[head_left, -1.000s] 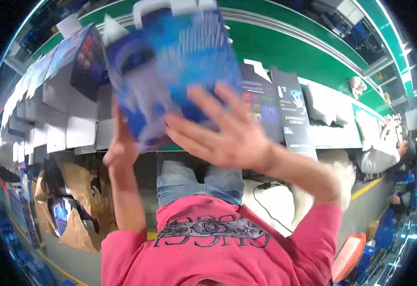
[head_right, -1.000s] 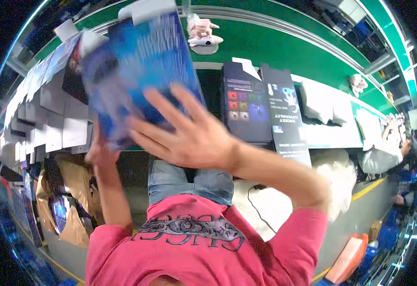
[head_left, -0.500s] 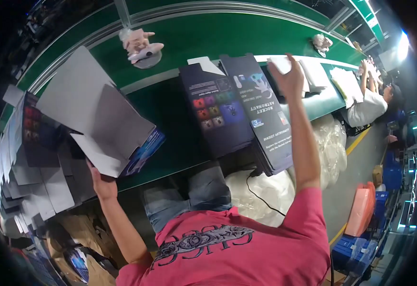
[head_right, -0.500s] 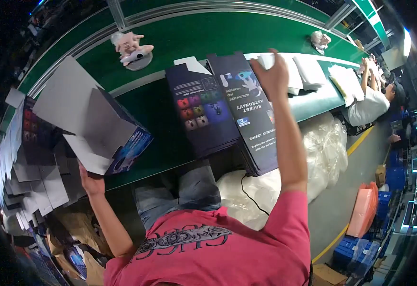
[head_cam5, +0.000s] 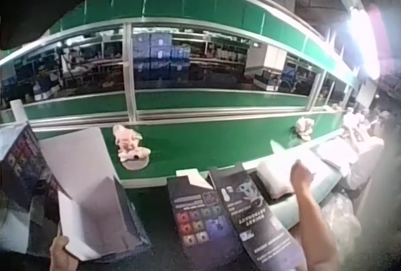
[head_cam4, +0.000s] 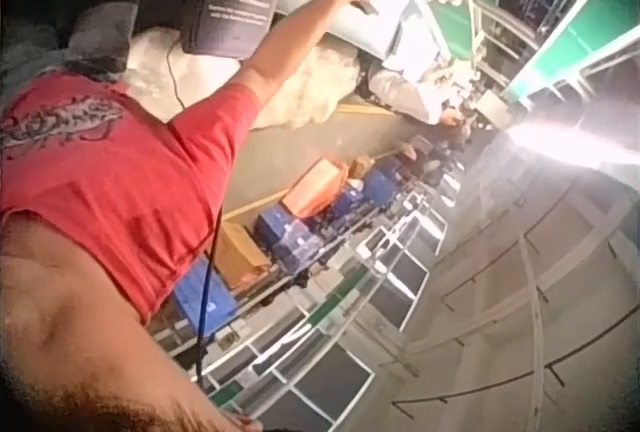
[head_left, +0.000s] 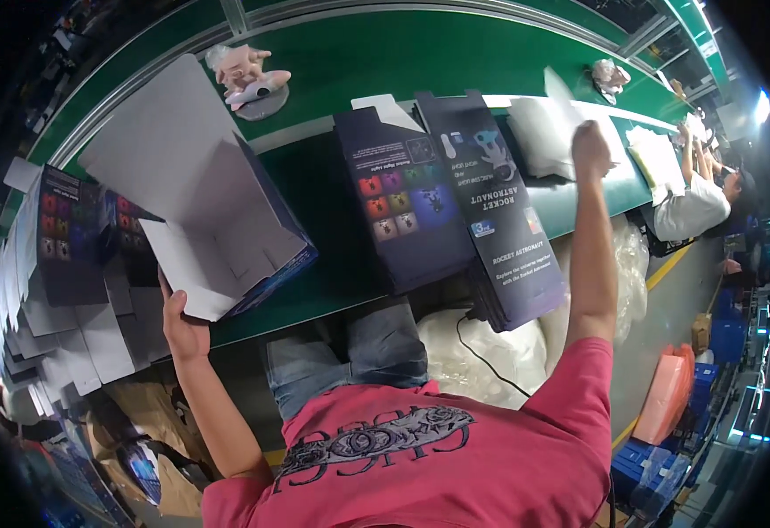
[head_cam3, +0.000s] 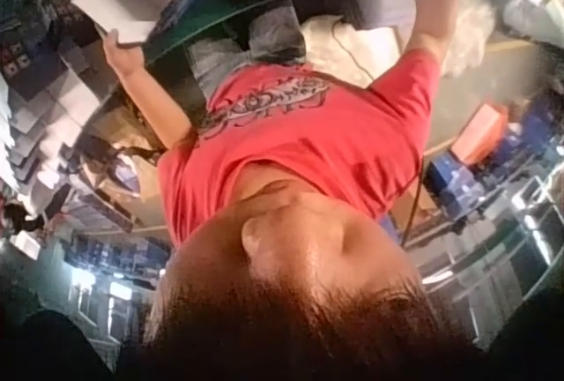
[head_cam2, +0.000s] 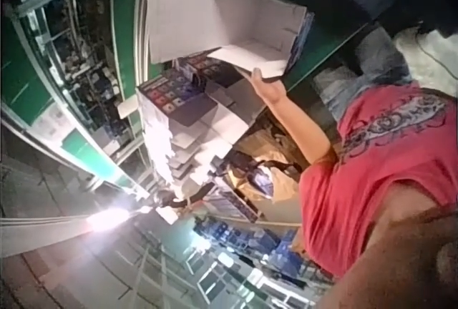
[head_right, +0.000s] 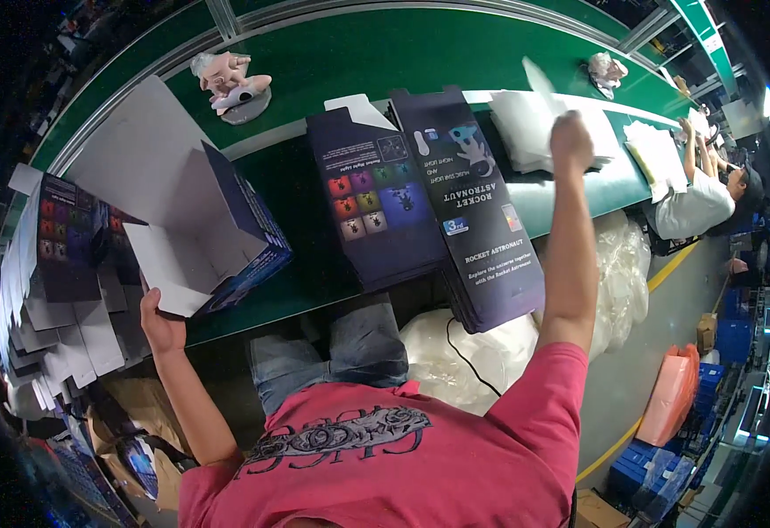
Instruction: Folding cardboard boxes and placing night light products inside on a factory assembly line.
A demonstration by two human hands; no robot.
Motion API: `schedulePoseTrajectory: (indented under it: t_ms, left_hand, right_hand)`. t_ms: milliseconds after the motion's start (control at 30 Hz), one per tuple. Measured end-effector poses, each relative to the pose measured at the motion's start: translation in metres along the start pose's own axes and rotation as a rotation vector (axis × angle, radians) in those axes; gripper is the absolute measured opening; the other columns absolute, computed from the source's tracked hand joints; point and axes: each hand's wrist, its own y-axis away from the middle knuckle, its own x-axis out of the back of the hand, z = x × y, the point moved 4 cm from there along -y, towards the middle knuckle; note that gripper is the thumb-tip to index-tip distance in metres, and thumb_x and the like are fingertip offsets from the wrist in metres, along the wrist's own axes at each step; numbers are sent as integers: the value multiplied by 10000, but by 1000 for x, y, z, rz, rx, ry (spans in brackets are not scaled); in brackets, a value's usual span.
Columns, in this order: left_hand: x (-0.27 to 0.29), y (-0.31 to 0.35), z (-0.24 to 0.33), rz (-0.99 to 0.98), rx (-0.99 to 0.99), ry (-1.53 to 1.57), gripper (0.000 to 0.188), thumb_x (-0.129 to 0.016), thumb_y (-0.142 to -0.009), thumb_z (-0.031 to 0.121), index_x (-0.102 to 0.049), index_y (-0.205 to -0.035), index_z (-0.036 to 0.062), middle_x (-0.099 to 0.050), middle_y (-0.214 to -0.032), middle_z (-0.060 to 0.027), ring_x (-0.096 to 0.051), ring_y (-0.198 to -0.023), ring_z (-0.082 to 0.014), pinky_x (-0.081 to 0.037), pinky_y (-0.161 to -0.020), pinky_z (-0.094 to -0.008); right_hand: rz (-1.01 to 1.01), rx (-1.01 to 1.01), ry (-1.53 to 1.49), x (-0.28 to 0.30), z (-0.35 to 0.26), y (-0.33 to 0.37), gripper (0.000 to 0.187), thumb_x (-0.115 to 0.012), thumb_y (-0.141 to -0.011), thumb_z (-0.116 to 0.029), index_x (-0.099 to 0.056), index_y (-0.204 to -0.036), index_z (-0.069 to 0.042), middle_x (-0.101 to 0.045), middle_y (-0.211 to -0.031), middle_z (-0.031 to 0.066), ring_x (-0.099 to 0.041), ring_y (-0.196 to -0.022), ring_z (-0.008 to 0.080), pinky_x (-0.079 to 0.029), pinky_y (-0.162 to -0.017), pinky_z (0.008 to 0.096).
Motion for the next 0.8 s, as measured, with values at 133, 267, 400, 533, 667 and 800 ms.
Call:
schedulePoseTrajectory:
  t_ms: [133,267,400,533,667,800]
  left_hand:
    - [-17,-1,8,-49,-7,12,769,-464,-738,138,-210,-1458,53,-354,-1407,-147,-373,-1287,-294,-309,-1051,-376]
    - [-41,4,15,-68,35,-91,840,-489,-697,171,-188,-1479,117,-335,-1415,-165,-394,-1246,-282,-344,-997,-362]
    - [-38,1,-4,-40,28,-108,840,-537,-731,245,-186,-1463,31,-314,-1430,-170,-296,-1311,-280,-235,-1063,-352]
    - [-62,21,22,-33,91,-131,745,-554,-817,231,-213,-1447,29,-344,-1417,-165,-322,-1297,-267,-244,-1067,-335]
    - [-53,17,17,-127,4,-99,737,-523,-789,200,-227,-1449,56,-377,-1385,-143,-350,-1267,-262,-248,-1053,-330]
    - [-58,15,22,-166,-38,-80,820,-470,-729,152,-148,-1481,97,-340,-1417,-144,-335,-1279,-261,-225,-1063,-329]
  right_hand:
    - [500,128,-314,111,-6,-43,295,-464,-909,-340,-589,-903,-73,-619,-825,184,-629,-755,361,-506,-663,461]
    - [-303,71,-1720,208,-145,48,169,-573,-847,-129,-545,-980,-28,-600,-935,77,-606,-891,183,-525,-711,293]
    - [-893,367,-1491,225,-288,198,330,-652,-788,-147,-538,-1066,-10,-614,-890,118,-638,-746,198,-518,-633,290]
    - [-433,985,-465,203,-350,252,415,-524,-839,-123,-444,-1247,-128,-606,-1017,232,-647,-758,371,-519,-609,441]
    - [-486,1335,7,184,-381,298,361,-516,-798,-88,-577,-1154,-78,-649,-832,175,-653,-786,363,-531,-665,440]
    - [-858,1288,364,92,-402,299,255,-553,-809,-104,-687,-1022,-65,-679,-950,140,-663,-913,290,-543,-712,440]
